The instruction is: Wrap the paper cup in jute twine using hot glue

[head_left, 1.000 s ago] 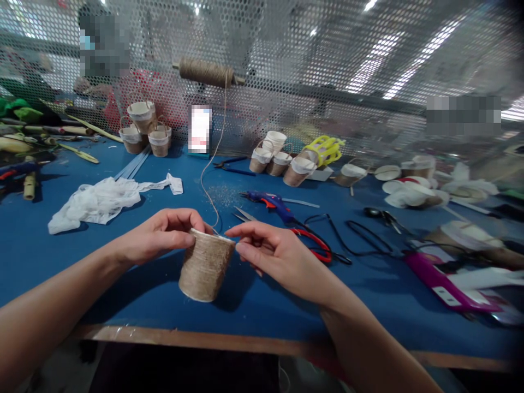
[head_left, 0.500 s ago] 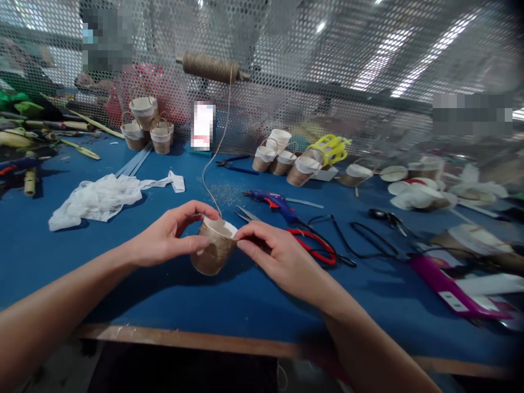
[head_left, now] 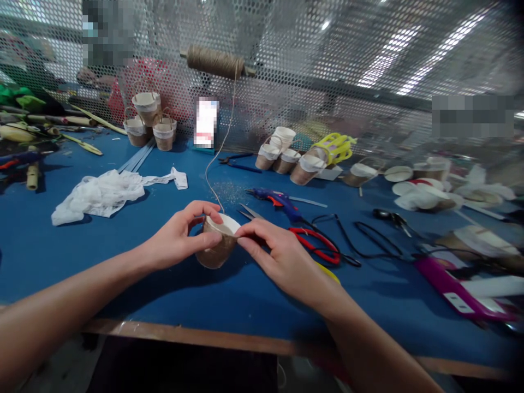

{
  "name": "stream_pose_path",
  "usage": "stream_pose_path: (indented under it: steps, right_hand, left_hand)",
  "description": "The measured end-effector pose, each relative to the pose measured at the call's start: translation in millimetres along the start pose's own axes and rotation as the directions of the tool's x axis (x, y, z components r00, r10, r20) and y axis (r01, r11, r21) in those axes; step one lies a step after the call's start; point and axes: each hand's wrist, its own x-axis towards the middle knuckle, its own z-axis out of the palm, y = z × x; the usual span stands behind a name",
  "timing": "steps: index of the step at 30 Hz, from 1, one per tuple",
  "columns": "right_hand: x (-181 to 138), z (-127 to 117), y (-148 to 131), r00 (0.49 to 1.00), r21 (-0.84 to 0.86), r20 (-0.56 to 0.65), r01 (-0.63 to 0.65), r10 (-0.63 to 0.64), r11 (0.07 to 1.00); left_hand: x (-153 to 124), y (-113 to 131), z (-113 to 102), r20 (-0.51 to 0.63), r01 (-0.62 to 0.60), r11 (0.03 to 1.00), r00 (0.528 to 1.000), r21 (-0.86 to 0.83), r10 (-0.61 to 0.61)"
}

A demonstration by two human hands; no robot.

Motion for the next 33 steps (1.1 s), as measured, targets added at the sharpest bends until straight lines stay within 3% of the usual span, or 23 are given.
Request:
stream_pose_path:
  steps: [14,33]
  right_hand:
    - [-1.0,2.0,1.1,0.997,-0.043,-0.026,0.065,-0.066,0.997]
    - [-1.1,2.9,-0.1,0.999,-0.034,-0.019,0.043,-0.044,0.998]
  left_hand:
    - [-0.8,1.6,1.9,0.005,-0.009,1.0,1.0,0.025,0.009]
    - [-1.2,0.5,-0.6,0.025,-0.039,0.993,0.999,0.114,0.037]
